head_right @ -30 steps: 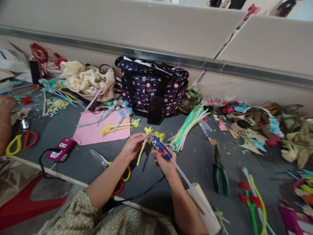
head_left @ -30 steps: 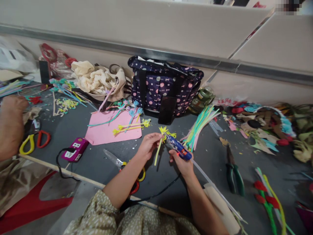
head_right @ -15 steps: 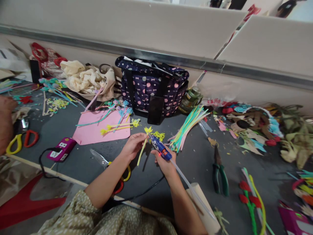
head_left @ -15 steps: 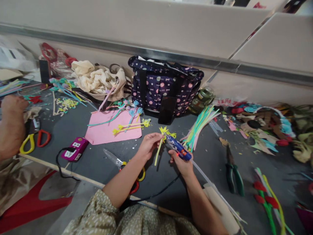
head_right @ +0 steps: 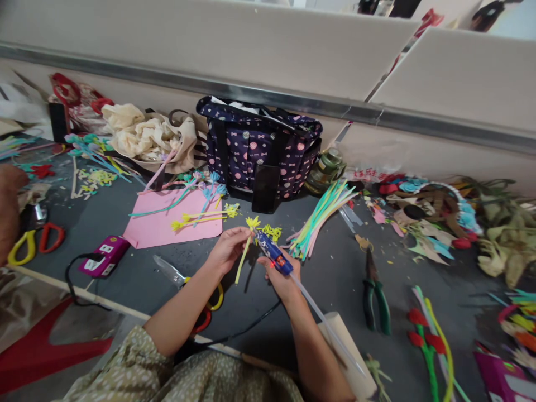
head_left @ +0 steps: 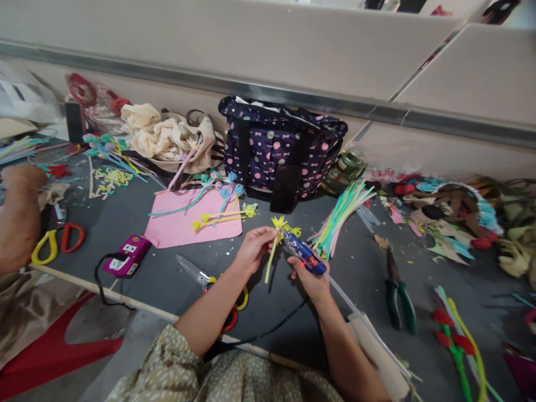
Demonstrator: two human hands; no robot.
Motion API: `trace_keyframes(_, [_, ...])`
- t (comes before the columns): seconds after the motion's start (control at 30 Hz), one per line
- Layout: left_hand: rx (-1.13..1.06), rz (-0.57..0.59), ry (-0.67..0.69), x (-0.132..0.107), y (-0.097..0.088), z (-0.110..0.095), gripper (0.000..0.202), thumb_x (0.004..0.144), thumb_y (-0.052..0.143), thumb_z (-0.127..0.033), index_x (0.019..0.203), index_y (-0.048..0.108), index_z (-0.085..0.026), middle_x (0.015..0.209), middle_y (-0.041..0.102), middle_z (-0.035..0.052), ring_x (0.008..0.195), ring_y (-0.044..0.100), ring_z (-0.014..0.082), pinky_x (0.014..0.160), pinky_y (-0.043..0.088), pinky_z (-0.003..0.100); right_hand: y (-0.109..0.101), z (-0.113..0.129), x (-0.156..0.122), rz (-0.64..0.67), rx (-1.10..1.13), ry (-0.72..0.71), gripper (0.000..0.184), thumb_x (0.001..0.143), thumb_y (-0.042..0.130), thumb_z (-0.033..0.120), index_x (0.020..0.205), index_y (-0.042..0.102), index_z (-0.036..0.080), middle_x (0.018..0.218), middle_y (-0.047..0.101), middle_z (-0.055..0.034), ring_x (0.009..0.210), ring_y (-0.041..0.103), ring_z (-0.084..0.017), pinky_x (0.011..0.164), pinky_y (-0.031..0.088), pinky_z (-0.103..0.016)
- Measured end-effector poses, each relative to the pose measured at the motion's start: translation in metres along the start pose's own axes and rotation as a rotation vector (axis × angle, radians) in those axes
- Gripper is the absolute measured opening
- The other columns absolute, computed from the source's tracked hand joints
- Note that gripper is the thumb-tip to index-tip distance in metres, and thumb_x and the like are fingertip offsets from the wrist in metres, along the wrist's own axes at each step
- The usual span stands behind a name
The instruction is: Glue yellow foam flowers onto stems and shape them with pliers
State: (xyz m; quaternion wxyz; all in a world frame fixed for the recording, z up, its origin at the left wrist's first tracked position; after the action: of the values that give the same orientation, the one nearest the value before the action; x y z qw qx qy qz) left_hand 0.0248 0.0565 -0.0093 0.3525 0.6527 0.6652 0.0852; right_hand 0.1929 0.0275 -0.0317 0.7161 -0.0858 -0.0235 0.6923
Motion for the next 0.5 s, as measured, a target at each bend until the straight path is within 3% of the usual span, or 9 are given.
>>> trace_keyframes(0.5, [0.025, 0.012, 0.023, -0.0005, -0.0002, -0.0013, 0.025, 0.062, 0.082, -0.033, 0.070, 0.068, -0.014, 0.062, 0.058, -0.0006, 0.050, 0.044, 0.0055, 0.051, 0.033, 0.020, 0.0002, 0.0046, -0.0015, -0.008, -0.014, -0.002, 0.026, 0.068, 0.079, 0.043, 0.073, 0.066, 0.020, 0.046, 0.056, 0.0054, 0.036, 0.057, -0.016, 0.038, 0.050, -0.026])
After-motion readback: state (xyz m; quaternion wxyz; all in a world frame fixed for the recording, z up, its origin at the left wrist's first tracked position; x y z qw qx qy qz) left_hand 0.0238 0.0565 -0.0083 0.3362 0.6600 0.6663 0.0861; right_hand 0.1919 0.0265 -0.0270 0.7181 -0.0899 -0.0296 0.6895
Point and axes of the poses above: each hand's wrist, its own x-axis towards the middle knuckle, its own y-axis out of the palm, z = x × y, the point moved 6 cm from there along x, towards the middle knuckle
